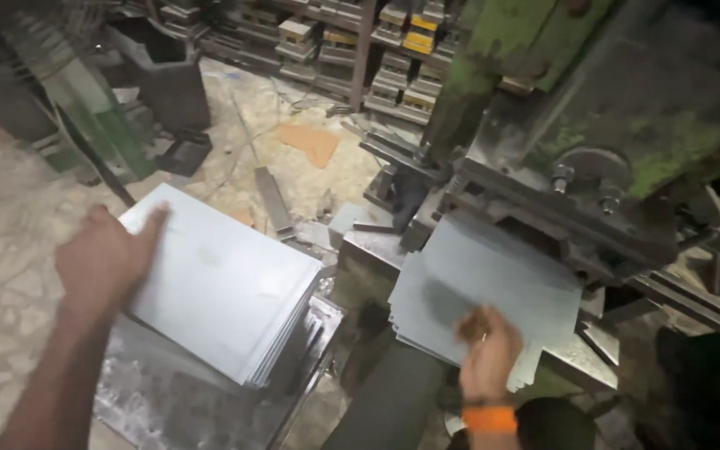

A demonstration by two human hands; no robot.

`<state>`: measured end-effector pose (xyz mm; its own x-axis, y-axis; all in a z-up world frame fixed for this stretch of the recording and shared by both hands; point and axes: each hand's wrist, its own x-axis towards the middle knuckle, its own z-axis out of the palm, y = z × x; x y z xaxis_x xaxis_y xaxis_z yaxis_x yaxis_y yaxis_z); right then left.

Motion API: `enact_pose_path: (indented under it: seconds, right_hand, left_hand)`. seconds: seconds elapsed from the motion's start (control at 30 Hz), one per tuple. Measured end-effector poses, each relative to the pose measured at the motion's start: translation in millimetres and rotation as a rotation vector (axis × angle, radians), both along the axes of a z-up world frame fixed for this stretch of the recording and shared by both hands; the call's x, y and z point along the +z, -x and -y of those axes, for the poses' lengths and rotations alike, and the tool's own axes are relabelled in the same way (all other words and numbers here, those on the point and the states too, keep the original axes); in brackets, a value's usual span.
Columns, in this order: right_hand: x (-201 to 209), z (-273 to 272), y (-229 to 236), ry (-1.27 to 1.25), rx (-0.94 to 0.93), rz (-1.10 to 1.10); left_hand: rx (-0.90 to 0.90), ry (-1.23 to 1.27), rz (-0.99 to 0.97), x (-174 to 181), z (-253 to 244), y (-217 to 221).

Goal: Placing metal sheets into a stamping press and stacking the processed pieces.

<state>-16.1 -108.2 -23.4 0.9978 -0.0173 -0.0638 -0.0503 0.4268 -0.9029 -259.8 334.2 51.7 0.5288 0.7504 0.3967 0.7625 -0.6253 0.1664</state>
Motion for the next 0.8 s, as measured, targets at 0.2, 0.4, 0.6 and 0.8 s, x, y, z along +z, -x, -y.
enact_pose_path:
  seconds: [0.2,0.4,0.6,0.8]
  right_hand:
    - [-18,13,70,0.017,0.013,-0.185]
    - [-28,39,46,0.567,0.195,-0.432]
    - [68,-37,131,0.903,0.333,0.322]
    - [97,-112,177,0.963,0.565,1.161]
  left_hand:
    - [0.165,0.406,0.069,52,-33,4]
    - [0.052,0.504,0.393,76,-24,8]
    - [0.039,0.35,0.117,41,-30,-2]
    - [-0.007,0.233,0.103,30,-37,-1]
